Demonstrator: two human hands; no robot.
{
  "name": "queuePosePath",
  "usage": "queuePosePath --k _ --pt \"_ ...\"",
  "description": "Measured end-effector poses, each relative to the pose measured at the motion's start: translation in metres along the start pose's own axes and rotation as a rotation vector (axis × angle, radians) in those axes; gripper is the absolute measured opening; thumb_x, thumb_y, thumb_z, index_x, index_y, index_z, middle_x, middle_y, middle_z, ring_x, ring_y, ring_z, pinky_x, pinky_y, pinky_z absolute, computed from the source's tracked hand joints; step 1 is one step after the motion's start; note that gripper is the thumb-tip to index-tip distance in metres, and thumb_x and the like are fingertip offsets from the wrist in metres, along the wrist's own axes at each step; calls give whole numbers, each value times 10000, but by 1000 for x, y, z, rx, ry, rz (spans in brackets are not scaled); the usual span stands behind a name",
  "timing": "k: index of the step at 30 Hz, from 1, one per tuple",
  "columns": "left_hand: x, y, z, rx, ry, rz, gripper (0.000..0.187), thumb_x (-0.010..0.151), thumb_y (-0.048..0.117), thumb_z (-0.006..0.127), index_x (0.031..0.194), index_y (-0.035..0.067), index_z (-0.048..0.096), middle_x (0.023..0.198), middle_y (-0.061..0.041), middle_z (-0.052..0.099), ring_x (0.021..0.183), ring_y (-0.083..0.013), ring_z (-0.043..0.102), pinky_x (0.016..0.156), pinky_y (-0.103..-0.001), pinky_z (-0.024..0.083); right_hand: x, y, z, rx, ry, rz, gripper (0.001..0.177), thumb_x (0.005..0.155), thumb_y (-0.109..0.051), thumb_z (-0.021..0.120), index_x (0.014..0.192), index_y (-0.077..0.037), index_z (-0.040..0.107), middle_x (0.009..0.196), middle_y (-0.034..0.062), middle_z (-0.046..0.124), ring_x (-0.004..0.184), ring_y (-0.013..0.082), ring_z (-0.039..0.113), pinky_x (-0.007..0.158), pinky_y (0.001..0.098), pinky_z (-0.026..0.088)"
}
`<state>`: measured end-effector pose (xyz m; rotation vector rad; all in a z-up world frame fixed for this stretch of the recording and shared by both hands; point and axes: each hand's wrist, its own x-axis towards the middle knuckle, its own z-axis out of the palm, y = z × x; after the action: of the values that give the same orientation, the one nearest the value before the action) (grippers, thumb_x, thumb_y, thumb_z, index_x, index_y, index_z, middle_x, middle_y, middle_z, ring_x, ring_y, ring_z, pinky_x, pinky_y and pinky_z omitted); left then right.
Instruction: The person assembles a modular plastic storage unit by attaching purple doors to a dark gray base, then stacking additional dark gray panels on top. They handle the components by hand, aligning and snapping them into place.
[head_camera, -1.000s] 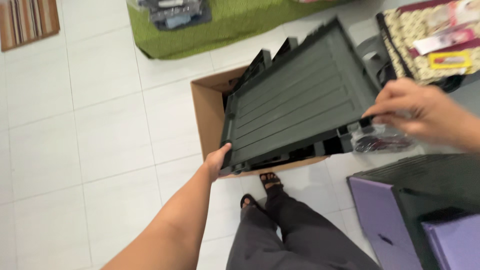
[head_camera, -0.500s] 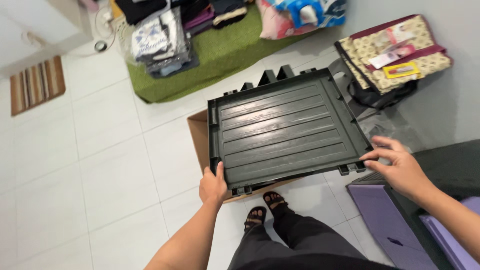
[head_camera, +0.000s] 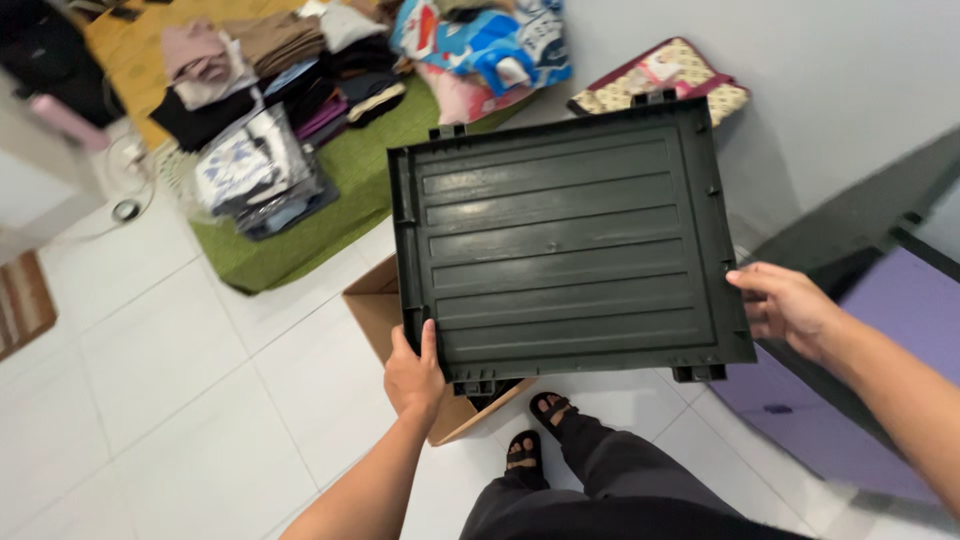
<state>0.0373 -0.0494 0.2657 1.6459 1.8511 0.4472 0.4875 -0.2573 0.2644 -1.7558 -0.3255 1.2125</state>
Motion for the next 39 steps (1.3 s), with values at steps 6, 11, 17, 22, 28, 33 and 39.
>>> queuePosePath --k 6,11,17,22,28,33,39 --pt "17 0 0 10 -40 303 521 997 568 462 1273 135 552 1066 -163 744 971 -405 694 824 -504 532 -79 -17 10 -24 142 -25 318 930 -241 660 1191 -81 575 1046 83 681 898 217 680 823 415 544" --pt "30 7 3 113 -134 458 506 1007 553 481 1323 161 536 1131 -140 731 993 -394 688 842 -492 530 -149 -1 9 208 236 -51 373 901 -201 625 1273 -183 602 1107 57 701 952 225 678 848 430 526" --pt "37 37 16 102 -217 689 514 979 516 535 1354 165 536 1200 -120 709 1015 -385 681 827 -475 538 -205 36 -37 369 444 -181 336 1017 -238 665 1263 -86 494 1141 49 645 1015 210 653 851 447 501" --pt "31 82 47 39 -271 896 452 980 460 581 1285 127 576 1221 -118 692 1098 -361 656 853 -452 529 -254 59 -54 -70 656 99 389 884 -206 741 1186 36 699 1029 193 755 973 314 726 902 466 550" --pt "5 150 112 -39 -429 1022 436 987 425 599 1239 71 577 1184 -152 676 1120 -386 622 887 -471 497 -317 67 -71 -365 577 386 425 852 -304 812 1128 16 767 1001 202 747 959 297 782 911 405 557" --pt "-53 207 187 -84 -476 1150 456 991 402 633 1256 35 572 1160 -203 673 1117 -417 617 914 -485 487 -360 101 -117 -244 510 391 459 886 -290 778 1253 -23 713 1031 227 719 950 299 692 840 431 582" --pt "-146 269 263 -40 -526 1233 458 968 407 662 1264 66 584 1209 -164 659 1177 -380 589 1000 -486 459 -383 137 -164 -15 527 314 380 942 -145 692 1302 -26 663 1104 188 754 957 249 801 855 400 615"
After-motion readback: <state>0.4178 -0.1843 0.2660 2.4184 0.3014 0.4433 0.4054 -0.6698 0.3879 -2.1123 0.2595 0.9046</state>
